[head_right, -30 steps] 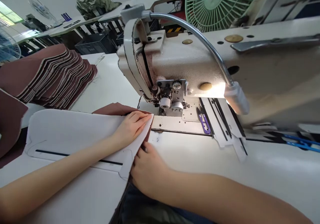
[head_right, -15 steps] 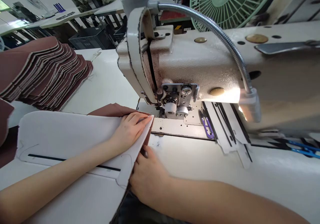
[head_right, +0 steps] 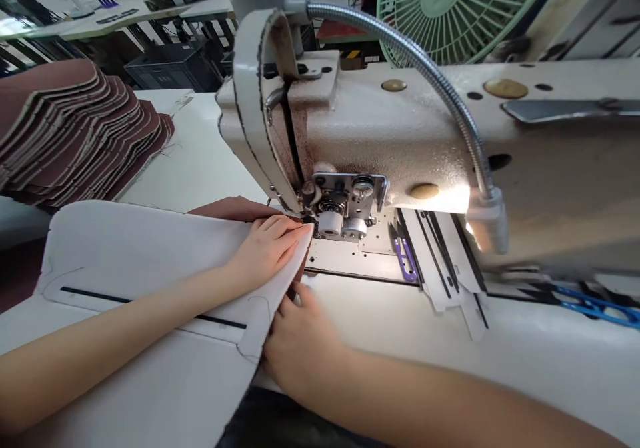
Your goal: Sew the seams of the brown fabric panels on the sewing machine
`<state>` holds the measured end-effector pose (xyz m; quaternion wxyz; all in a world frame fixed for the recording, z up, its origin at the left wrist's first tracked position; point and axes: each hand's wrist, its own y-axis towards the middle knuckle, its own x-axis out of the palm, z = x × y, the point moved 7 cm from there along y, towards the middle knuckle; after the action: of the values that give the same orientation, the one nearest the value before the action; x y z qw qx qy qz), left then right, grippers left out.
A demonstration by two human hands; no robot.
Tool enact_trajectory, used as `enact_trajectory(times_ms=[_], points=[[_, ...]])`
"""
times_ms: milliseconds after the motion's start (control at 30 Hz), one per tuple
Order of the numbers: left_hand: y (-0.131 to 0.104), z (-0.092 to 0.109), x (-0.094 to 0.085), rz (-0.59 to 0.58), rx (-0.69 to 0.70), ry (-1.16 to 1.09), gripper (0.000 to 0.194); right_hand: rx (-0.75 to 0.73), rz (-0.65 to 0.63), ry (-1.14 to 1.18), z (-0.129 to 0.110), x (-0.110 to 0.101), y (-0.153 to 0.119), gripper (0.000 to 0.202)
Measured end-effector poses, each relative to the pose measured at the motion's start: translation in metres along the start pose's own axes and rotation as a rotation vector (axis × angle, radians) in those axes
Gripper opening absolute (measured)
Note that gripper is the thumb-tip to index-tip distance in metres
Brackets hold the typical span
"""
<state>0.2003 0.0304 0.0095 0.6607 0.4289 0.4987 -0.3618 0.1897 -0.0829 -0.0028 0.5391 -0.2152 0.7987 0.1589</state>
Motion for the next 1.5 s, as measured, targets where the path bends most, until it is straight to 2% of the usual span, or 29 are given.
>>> enact_trajectory(times_ms=[133, 533, 900, 1233, 1367, 1500], points=[[0.011, 0.005, 0.004, 0.019, -0.005, 0.036, 0.034, 0.02, 0.082, 0.006, 0.008, -0.002, -0.009, 0.025], [0.012, 0.006, 0.003, 0.011, -0.039, 0.099, 0.03, -0.002, 0.09, 0.042, 0.009, -0.003, -0.012, 0.022], [0.012, 0.005, 0.001, 0.033, -0.056, 0.051, 0.024, 0.007, 0.078, 0.046, 0.01, 0.0, -0.012, 0.023], [0.018, 0.001, 0.004, 0.029, -0.055, 0.106, 0.022, 0.013, 0.084, 0.038, 0.015, -0.006, -0.012, 0.021], [0.013, 0.005, -0.001, 0.02, -0.011, 0.087, 0.024, 0.01, 0.091, 0.024, 0.012, -0.005, -0.013, 0.023], [0.005, 0.011, -0.005, -0.053, 0.05, 0.048, 0.029, 0.009, 0.069, 0.018, 0.009, -0.004, -0.015, 0.027]])
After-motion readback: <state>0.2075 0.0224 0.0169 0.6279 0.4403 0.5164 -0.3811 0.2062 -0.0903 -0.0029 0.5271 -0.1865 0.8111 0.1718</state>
